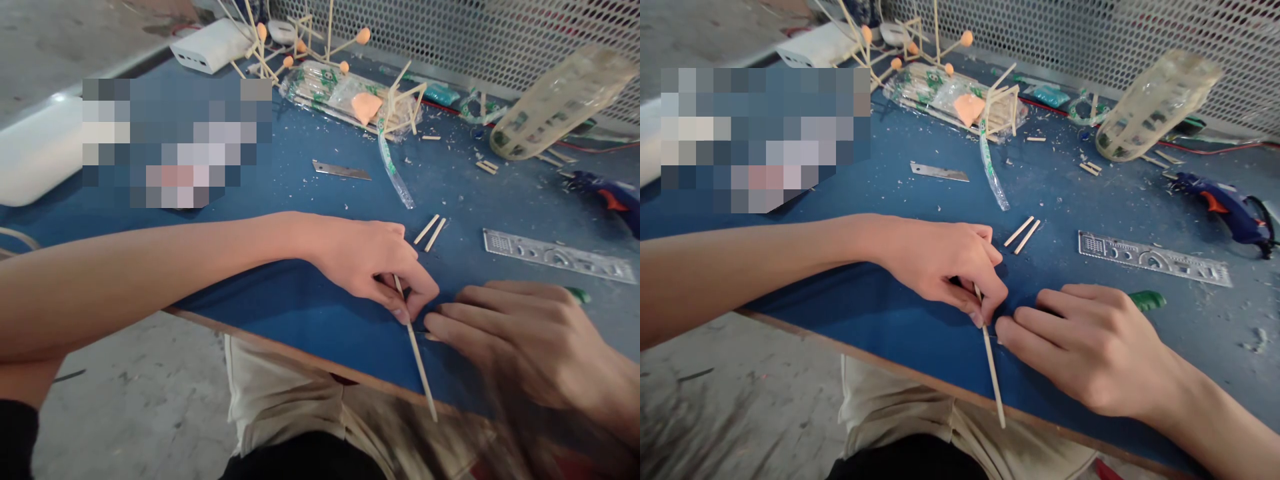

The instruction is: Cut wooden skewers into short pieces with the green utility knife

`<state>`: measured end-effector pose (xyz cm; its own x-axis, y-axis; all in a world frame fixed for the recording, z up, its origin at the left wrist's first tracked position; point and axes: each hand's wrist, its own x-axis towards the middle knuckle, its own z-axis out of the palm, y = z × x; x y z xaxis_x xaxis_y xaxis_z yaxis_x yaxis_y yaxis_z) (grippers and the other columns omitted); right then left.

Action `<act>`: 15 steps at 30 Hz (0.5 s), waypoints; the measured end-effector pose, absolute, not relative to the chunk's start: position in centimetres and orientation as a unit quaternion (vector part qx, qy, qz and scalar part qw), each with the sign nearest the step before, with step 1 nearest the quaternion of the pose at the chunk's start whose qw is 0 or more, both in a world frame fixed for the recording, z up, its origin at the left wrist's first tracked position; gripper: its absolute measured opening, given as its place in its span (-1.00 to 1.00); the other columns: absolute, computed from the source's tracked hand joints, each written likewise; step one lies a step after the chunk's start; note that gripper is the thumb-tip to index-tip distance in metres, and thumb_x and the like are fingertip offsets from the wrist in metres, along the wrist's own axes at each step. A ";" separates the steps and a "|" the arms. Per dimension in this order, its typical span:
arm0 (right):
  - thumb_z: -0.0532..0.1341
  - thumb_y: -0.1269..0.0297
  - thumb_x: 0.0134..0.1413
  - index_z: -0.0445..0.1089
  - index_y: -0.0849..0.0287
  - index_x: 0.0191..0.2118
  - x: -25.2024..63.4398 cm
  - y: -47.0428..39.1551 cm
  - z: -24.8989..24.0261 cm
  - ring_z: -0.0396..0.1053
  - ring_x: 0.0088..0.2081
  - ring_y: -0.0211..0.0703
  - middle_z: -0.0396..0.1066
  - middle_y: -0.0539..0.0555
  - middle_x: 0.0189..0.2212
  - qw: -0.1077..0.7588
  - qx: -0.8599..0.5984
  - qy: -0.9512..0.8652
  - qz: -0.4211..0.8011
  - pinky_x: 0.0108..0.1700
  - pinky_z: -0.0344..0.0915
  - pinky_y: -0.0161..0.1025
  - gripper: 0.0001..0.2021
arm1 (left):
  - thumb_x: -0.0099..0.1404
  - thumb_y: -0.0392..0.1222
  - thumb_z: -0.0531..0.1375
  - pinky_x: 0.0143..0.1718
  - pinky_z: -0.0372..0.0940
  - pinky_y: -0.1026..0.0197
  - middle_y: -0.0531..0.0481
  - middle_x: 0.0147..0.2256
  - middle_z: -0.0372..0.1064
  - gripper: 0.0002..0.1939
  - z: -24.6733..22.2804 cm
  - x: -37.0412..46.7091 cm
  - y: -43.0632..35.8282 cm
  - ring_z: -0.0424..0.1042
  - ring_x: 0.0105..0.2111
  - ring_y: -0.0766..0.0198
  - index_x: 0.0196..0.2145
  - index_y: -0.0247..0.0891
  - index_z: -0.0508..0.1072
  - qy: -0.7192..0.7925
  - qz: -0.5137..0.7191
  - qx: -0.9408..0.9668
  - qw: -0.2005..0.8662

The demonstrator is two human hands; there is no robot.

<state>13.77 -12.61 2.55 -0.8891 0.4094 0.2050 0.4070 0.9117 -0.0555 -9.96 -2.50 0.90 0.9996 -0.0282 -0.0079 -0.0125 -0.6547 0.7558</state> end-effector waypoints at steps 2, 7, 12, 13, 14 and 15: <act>-0.08 0.42 0.43 0.44 0.16 -0.11 13.9 -12.6 2.5 0.40 -0.47 -0.21 0.54 0.00 -0.40 0.108 -0.209 -0.972 0.010 -0.42 0.29 -0.18 -0.67 | 0.45 -0.04 0.16 0.04 0.03 0.11 0.19 -0.33 0.59 -0.81 0.9 -10.0 -2.5 0.46 -0.29 0.30 -0.33 -0.04 0.49 -0.004 -0.012 0.909 0.417; -0.07 0.44 0.42 0.43 0.17 -0.09 13.8 -12.4 2.5 0.41 -0.45 -0.21 0.55 0.01 -0.39 0.113 -0.205 -0.972 0.019 -0.41 0.29 -0.18 -0.68 | 0.45 -0.07 0.17 0.03 0.03 0.12 0.23 -0.33 0.59 -0.82 0.8 -9.9 -2.5 0.46 -0.31 0.33 -0.33 -0.04 0.49 -0.013 0.000 0.910 0.414; -0.06 0.44 0.41 0.41 0.18 -0.07 13.8 -12.5 2.5 0.40 -0.45 -0.20 0.54 0.01 -0.40 0.112 -0.203 -0.973 0.019 -0.42 0.28 -0.17 -0.71 | 0.43 -0.06 0.19 0.02 0.05 0.13 0.20 -0.32 0.60 -0.82 0.8 -9.9 -2.5 0.47 -0.29 0.30 -0.35 -0.03 0.50 -0.007 -0.001 0.904 0.428; -0.06 0.44 0.41 0.41 0.18 -0.07 13.9 -12.5 2.5 0.39 -0.45 -0.20 0.54 0.01 -0.40 0.111 -0.202 -0.973 0.017 -0.43 0.27 -0.17 -0.70 | 0.42 -0.07 0.19 0.01 0.06 0.14 0.20 -0.33 0.60 -0.83 0.9 -9.9 -2.5 0.47 -0.30 0.30 -0.35 -0.03 0.51 -0.007 0.000 0.903 0.430; -0.07 0.43 0.42 0.41 0.17 -0.07 14.0 -12.6 2.5 0.39 -0.45 -0.21 0.54 0.00 -0.40 0.107 -0.203 -0.973 0.009 -0.43 0.27 -0.17 -0.70 | 0.41 -0.08 0.20 -0.01 0.07 0.14 0.19 -0.34 0.59 -0.84 0.9 -9.9 -2.5 0.46 -0.31 0.30 -0.35 -0.02 0.51 -0.007 0.001 0.903 0.429; -0.08 0.43 0.42 0.41 0.17 -0.08 14.1 -12.6 2.4 0.40 -0.46 -0.21 0.54 -0.01 -0.40 0.105 -0.203 -0.974 -0.002 -0.43 0.28 -0.17 -0.70 | 0.41 -0.09 0.20 -0.03 0.08 0.14 0.18 -0.36 0.58 -0.84 1.0 -9.9 -2.5 0.46 -0.32 0.29 -0.35 -0.02 0.52 -0.006 0.002 0.905 0.426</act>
